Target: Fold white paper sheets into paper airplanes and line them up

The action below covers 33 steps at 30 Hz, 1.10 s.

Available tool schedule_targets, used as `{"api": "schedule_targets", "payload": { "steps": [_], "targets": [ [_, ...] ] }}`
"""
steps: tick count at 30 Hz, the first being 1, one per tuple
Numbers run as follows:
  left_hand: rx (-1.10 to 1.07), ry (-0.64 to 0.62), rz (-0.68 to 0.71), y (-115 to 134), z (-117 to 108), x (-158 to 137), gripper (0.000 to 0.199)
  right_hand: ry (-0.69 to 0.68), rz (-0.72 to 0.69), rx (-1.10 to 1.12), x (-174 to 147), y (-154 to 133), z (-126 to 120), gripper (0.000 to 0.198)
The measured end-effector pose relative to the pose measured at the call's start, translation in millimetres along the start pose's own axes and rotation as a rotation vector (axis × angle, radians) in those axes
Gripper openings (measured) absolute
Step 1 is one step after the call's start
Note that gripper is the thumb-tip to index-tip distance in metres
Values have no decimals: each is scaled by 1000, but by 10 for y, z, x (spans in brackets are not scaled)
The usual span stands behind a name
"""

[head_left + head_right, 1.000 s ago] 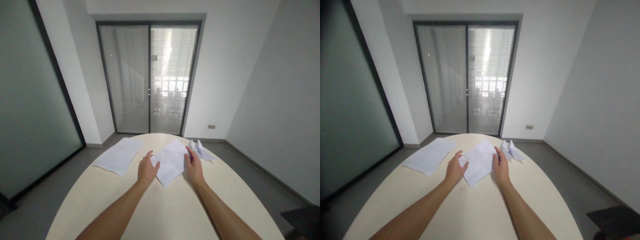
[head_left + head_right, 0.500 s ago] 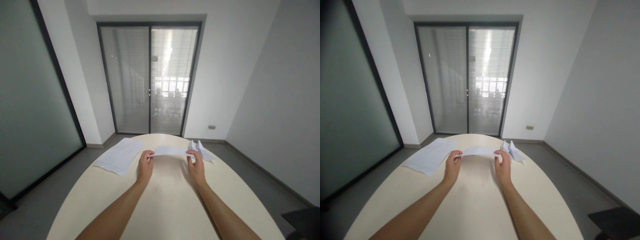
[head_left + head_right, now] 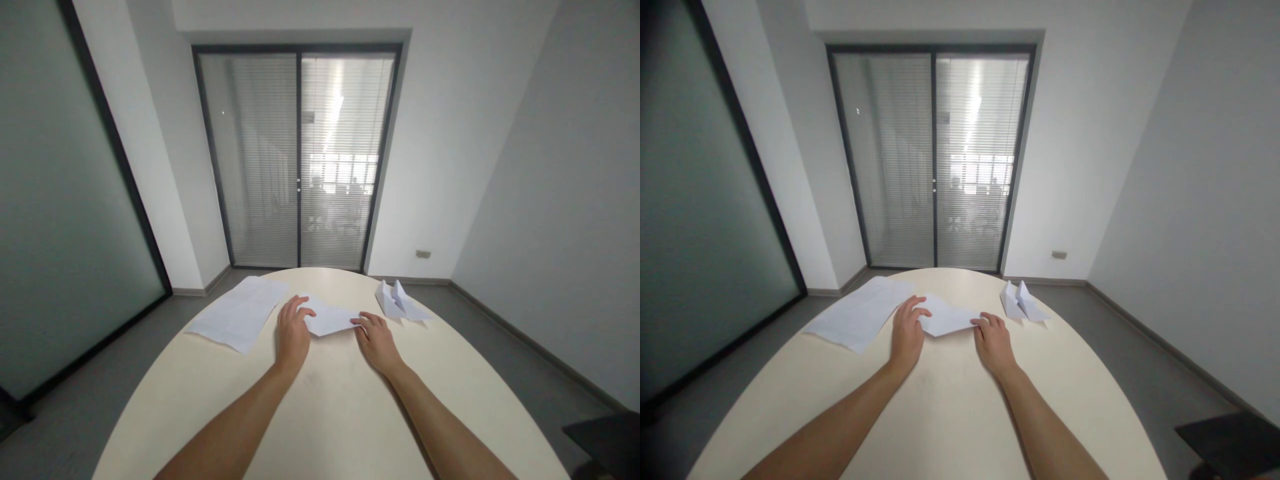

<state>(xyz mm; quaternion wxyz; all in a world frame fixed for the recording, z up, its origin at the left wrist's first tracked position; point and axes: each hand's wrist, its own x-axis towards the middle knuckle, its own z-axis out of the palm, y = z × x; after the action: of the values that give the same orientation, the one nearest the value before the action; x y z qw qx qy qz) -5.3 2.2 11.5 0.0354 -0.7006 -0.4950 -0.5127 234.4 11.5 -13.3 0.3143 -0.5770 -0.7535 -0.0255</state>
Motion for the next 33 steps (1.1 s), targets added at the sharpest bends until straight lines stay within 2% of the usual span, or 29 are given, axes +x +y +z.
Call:
{"api": "schedule_targets", "payload": {
  "steps": [3,7,9,14,18,23,33],
  "targets": [
    [-34,-245,36,98,24,-69,39,-44,25,-40,4,-28,-23,35],
    [105,-560,33,101,81,-170,41,-89,26,-33,9,-109,-80,36],
    [154,-646,46,74,103,-196,44,-88,13,-13,11,-141,-100,36],
    [130,-619,64,76,111,-167,40,-80,-66,39,12,-165,-113,33],
    [93,-567,45,145,76,-109,32,-123,-66,84,8,-211,-158,31],
    [112,-547,75,170,47,-90,23,-163,-130,128,33,-289,-231,39],
    [95,-548,80,103,107,-135,20,-148,-88,190,21,-244,-163,30]
  ]
}}
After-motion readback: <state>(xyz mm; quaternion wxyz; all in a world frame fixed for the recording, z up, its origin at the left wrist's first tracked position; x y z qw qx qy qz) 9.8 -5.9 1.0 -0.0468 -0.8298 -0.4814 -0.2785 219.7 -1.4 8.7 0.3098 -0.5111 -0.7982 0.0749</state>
